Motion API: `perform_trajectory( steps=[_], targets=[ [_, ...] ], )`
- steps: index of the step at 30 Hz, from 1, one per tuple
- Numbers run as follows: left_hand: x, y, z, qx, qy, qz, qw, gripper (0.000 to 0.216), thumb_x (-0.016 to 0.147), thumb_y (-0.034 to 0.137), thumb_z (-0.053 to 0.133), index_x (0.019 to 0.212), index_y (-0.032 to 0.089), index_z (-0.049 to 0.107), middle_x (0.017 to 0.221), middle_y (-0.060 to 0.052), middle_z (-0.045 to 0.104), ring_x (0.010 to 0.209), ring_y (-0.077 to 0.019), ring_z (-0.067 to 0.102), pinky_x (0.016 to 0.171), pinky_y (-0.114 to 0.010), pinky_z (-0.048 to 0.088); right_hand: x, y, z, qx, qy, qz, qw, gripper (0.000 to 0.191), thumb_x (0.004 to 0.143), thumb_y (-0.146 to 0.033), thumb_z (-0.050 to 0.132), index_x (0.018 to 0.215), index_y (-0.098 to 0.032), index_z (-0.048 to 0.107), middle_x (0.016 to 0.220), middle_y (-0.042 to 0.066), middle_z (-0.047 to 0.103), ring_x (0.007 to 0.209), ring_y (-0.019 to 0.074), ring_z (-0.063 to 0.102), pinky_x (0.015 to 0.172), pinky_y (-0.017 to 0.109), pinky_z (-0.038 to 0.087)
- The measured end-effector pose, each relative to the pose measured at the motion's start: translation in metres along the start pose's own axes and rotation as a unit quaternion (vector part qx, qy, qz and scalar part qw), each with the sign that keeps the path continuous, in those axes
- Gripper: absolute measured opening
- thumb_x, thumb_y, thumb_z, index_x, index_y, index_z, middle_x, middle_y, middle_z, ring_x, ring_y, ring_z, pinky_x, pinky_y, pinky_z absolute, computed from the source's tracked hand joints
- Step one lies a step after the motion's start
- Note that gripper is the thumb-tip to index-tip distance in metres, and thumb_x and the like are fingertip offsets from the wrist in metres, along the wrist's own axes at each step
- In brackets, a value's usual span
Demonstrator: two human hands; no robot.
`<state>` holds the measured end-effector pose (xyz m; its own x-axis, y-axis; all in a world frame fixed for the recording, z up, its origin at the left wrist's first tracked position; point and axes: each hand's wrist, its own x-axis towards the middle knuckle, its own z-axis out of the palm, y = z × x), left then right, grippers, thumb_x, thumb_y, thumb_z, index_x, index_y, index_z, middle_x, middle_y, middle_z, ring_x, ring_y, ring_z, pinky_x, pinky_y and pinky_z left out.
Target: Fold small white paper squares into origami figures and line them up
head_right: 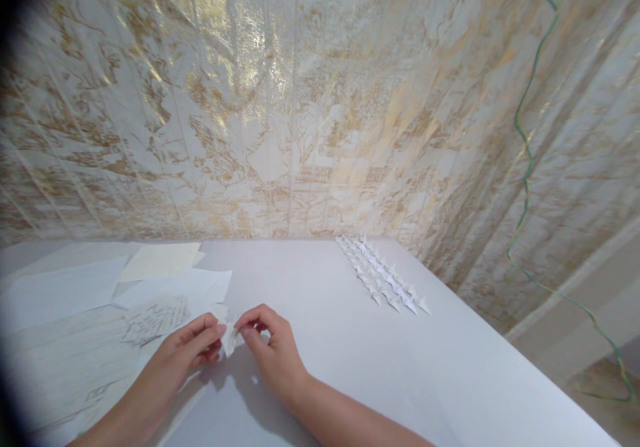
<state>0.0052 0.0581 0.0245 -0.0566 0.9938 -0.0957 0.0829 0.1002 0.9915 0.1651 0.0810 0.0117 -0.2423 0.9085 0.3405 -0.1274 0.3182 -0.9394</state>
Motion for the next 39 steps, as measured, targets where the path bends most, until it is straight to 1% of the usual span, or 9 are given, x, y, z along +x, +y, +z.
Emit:
perform_trajectory(
  steps=[5, 8, 13, 17, 23, 27, 31, 35, 39],
  targets=[
    [-0.001, 0.002, -0.001, -0.014, -0.008, -0.008, 1.000, 0.035, 0.078, 0.050, 0.063, 0.062, 0.024, 0.046, 0.058, 0.007, 0.048, 0.059, -0.0148, 0.048, 0.062, -0.026, 0.038, 0.000, -0.001, 0.000, -0.031, -0.028, -0.030, 0.999, 0.008, 0.078, -0.019, 0.064, 0.077, -0.022, 0.071, 0.087, 0.002, 0.065, 0.085, 0.0190, 0.059, 0.076, 0.030, 0.044],
    [-0.001, 0.003, 0.000, -0.011, -0.012, -0.009, 1.000, 0.034, 0.077, 0.050, 0.063, 0.062, 0.024, 0.048, 0.058, 0.006, 0.049, 0.059, -0.0152, 0.048, 0.062, -0.027, 0.039, 0.001, 0.002, 0.000, -0.013, -0.005, -0.003, 1.000, 0.003, 0.076, -0.022, 0.069, 0.073, -0.021, 0.070, 0.085, 0.002, 0.065, 0.083, 0.0192, 0.059, 0.075, 0.030, 0.043],
    [0.000, 0.003, 0.001, 0.015, -0.016, 0.009, 1.000, 0.034, 0.077, 0.051, 0.059, 0.060, 0.023, 0.049, 0.055, 0.007, 0.045, 0.057, -0.0145, 0.043, 0.060, -0.027, 0.034, 0.003, 0.011, 0.001, 0.044, 0.027, 0.080, 0.995, 0.014, 0.072, -0.030, 0.075, 0.070, -0.019, 0.066, 0.066, -0.001, 0.061, 0.064, 0.0148, 0.051, 0.068, 0.031, 0.040],
    [0.000, -0.001, 0.003, 0.041, -0.017, 0.040, 0.998, 0.033, 0.074, 0.052, 0.061, 0.062, 0.024, 0.050, 0.054, 0.008, 0.043, 0.056, -0.0145, 0.041, 0.057, -0.026, 0.031, 0.005, 0.014, 0.001, 0.054, 0.041, 0.088, 0.994, 0.017, 0.070, -0.030, 0.077, 0.068, -0.020, 0.064, 0.062, -0.003, 0.060, 0.060, 0.0132, 0.049, 0.064, 0.030, 0.040],
    [0.000, -0.011, 0.005, 0.073, 0.004, 0.060, 0.996, 0.036, 0.073, 0.054, 0.067, 0.063, 0.023, 0.051, 0.057, 0.008, 0.043, 0.055, -0.0131, 0.039, 0.055, -0.025, 0.028, 0.006, 0.010, 0.003, 0.089, 0.050, 0.072, 0.992, 0.023, 0.067, -0.027, 0.081, 0.073, -0.021, 0.059, 0.064, -0.005, 0.060, 0.061, 0.0130, 0.050, 0.064, 0.029, 0.039],
    [0.000, -0.011, 0.004, 0.073, 0.008, 0.068, 0.995, 0.036, 0.075, 0.053, 0.066, 0.062, 0.023, 0.052, 0.057, 0.008, 0.044, 0.056, -0.0133, 0.041, 0.056, -0.025, 0.030, 0.005, 0.009, 0.004, 0.098, 0.056, 0.070, 0.991, 0.026, 0.068, -0.025, 0.080, 0.086, -0.023, 0.062, 0.065, -0.005, 0.061, 0.061, 0.0132, 0.051, 0.064, 0.028, 0.038],
    [0.000, -0.008, 0.005, 0.062, 0.014, 0.074, 0.995, 0.033, 0.073, 0.050, 0.068, 0.061, 0.023, 0.054, 0.053, 0.008, 0.048, 0.054, -0.0140, 0.046, 0.056, -0.025, 0.035, 0.005, 0.011, 0.003, 0.049, 0.053, 0.066, 0.995, 0.016, 0.069, -0.027, 0.078, 0.080, -0.020, 0.068, 0.063, -0.005, 0.055, 0.060, 0.0123, 0.044, 0.061, 0.028, 0.033],
    [-0.002, -0.008, 0.005, 0.047, 0.021, 0.079, 0.996, 0.027, 0.074, 0.049, 0.069, 0.069, 0.023, 0.063, 0.063, 0.004, 0.063, 0.062, -0.0183, 0.061, 0.063, -0.029, 0.046, 0.004, 0.010, 0.002, 0.029, 0.051, 0.088, 0.994, 0.016, 0.071, -0.031, 0.077, 0.070, -0.020, 0.065, 0.055, -0.008, 0.040, 0.055, 0.0109, 0.032, 0.055, 0.027, 0.024],
    [-0.003, -0.009, 0.005, 0.044, 0.033, 0.090, 0.994, 0.026, 0.075, 0.049, 0.071, 0.076, 0.023, 0.068, 0.071, 0.001, 0.070, 0.071, -0.0218, 0.066, 0.067, -0.030, 0.048, 0.001, 0.008, 0.004, 0.041, 0.050, 0.083, 0.994, 0.018, 0.073, -0.032, 0.075, 0.071, -0.019, 0.062, 0.061, -0.004, 0.053, 0.058, 0.0119, 0.040, 0.059, 0.027, 0.030]
  ],
)
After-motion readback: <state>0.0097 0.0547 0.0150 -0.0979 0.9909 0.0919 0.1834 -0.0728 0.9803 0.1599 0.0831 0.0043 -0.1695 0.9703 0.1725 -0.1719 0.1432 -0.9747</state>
